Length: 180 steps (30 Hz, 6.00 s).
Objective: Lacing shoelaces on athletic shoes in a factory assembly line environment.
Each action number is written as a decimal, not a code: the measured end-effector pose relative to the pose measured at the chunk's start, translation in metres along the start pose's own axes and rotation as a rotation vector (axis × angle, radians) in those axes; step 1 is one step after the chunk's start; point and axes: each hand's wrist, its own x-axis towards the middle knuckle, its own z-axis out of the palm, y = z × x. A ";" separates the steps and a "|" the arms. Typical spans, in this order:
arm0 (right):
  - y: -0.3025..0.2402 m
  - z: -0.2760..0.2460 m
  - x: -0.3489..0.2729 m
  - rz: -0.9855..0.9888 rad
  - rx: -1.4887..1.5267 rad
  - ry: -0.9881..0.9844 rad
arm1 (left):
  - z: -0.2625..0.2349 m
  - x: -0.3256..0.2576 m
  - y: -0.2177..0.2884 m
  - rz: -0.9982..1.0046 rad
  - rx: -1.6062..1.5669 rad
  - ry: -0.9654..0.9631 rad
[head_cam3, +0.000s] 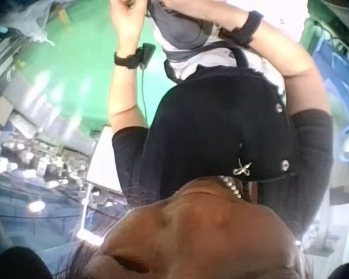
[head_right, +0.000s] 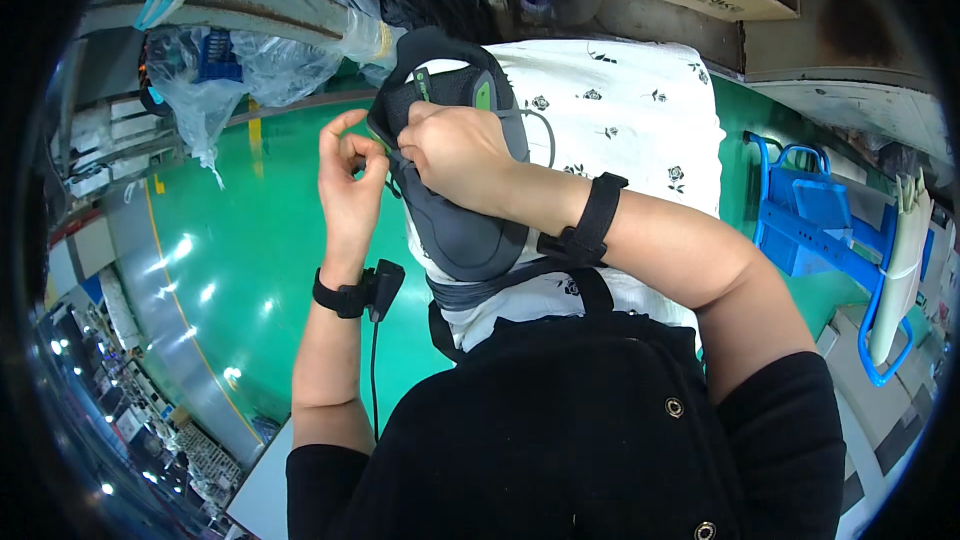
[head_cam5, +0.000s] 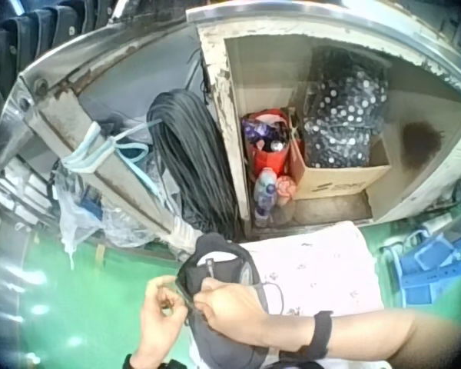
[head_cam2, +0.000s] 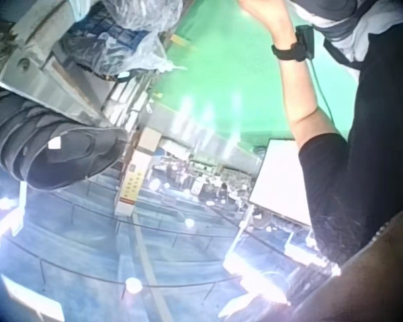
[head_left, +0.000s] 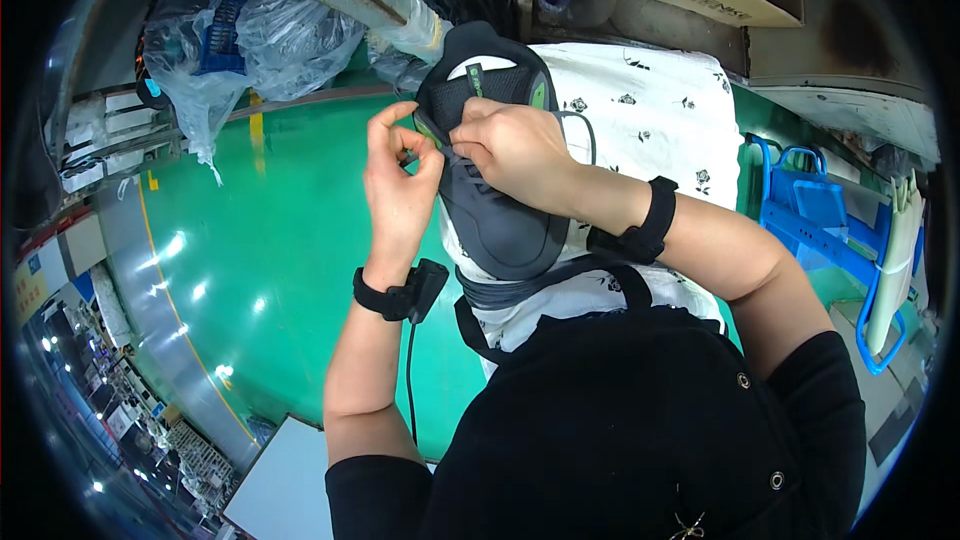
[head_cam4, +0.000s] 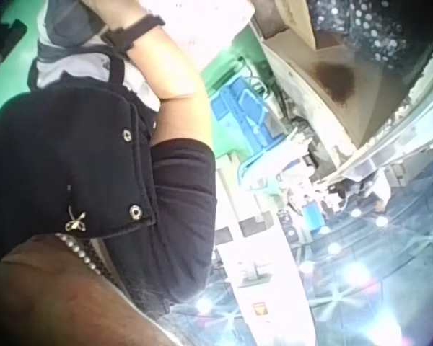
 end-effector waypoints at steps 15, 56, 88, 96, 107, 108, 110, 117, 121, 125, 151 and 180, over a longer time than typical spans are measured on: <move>0.001 0.015 0.011 -0.072 -0.076 0.140 | -0.001 -0.003 -0.003 -0.168 -0.141 0.045; 0.034 -0.064 -0.011 0.203 -0.135 0.123 | 0.007 -0.008 0.006 -0.155 -0.170 0.205; 0.045 -0.087 0.071 0.100 -0.090 -0.712 | -0.030 0.063 0.030 0.530 0.578 -0.260; 0.001 -0.068 0.042 -0.379 0.233 -0.074 | -0.047 0.077 0.006 0.347 0.184 -0.605; 0.018 -0.043 0.044 -0.493 -0.289 0.239 | -0.047 0.072 -0.002 0.236 -0.003 -0.550; 0.029 -0.062 0.047 -0.509 -0.219 0.321 | -0.051 0.070 -0.003 0.211 -0.045 -0.543; 0.064 -0.105 0.030 -0.246 -0.164 0.287 | -0.059 0.067 -0.008 0.049 -0.131 -0.628; 0.127 -0.063 -0.015 0.307 0.364 -0.242 | 0.006 0.015 -0.040 -0.355 -0.512 -0.446; 0.046 -0.085 -0.039 0.144 0.493 0.026 | -0.010 -0.007 0.021 -0.366 -1.138 -0.276; -0.038 -0.131 -0.039 -0.221 0.657 -0.057 | -0.094 -0.058 0.132 -0.104 -1.017 -0.477; -0.267 -0.255 0.372 0.325 0.234 0.483 | -0.251 0.185 0.226 0.197 0.892 0.309; -0.210 -0.338 0.101 -0.867 -0.620 1.100 | -0.329 0.212 0.165 0.605 0.508 0.552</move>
